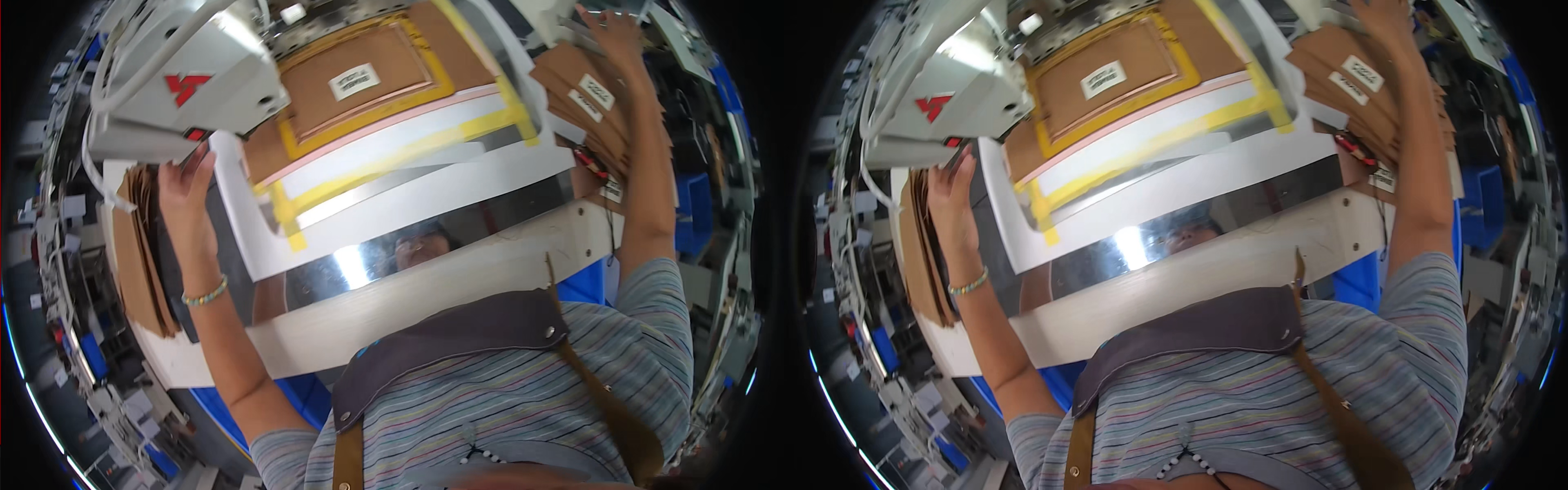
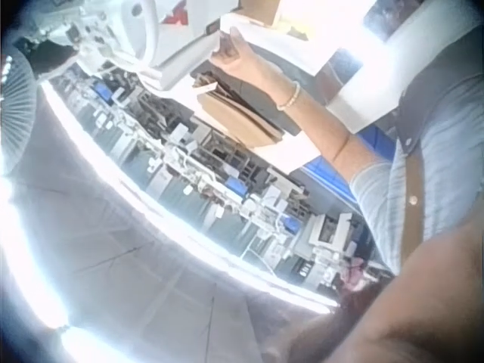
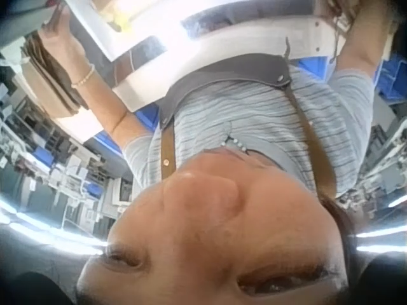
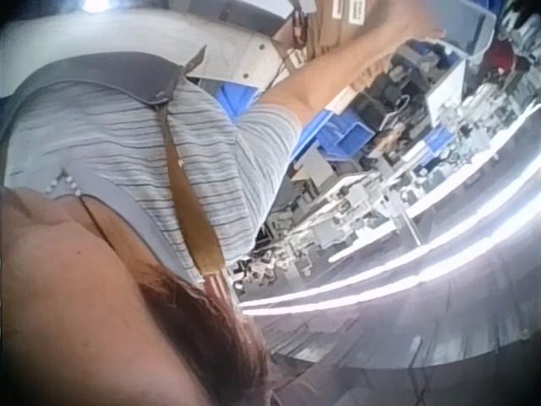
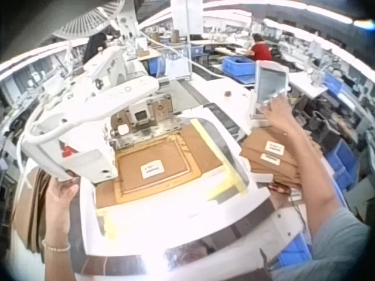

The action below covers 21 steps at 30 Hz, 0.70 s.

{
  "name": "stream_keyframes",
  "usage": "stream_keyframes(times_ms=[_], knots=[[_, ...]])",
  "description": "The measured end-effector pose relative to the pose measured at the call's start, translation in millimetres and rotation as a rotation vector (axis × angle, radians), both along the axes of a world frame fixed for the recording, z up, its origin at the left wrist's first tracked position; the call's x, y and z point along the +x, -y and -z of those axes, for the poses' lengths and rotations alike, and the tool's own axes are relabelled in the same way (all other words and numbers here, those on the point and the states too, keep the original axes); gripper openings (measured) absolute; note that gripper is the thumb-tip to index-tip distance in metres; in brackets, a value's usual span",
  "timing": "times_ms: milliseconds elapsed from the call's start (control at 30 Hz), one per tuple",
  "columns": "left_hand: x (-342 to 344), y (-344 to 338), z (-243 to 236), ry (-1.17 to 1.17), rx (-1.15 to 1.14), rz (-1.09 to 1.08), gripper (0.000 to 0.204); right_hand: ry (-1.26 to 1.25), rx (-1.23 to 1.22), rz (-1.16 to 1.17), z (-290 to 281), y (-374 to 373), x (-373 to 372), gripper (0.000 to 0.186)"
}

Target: The recorder uses an automated industrial sewing machine to stitch leather pockets onto material panels.

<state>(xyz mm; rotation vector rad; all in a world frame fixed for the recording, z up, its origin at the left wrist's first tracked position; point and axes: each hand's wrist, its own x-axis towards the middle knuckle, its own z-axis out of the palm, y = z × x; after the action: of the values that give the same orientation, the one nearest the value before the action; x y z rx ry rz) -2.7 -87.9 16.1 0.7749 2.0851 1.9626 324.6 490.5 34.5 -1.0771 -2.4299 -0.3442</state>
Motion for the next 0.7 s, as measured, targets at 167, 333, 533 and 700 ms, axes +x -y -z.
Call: stream_keyframes(times_ms=[167,333,533,700], knots=[[11,4,-7,-0.065,-0.1,-0.09,0.06,-0.001,-0.443,-0.822,0,158,-106,0.049],[3,-7,-8,-0.029,-0.091,-0.071,0.059,0.159,-0.571,-1.197,44,237,-196,0.034],[-7,-4,-2,0.005,-0.091,-0.056,0.057,0.138,-0.773,-1.443,69,273,-270,0.027],[-9,-8,2,0.016,-0.056,-0.044,0.056,0.264,-0.733,-1.408,64,278,-276,0.022]])
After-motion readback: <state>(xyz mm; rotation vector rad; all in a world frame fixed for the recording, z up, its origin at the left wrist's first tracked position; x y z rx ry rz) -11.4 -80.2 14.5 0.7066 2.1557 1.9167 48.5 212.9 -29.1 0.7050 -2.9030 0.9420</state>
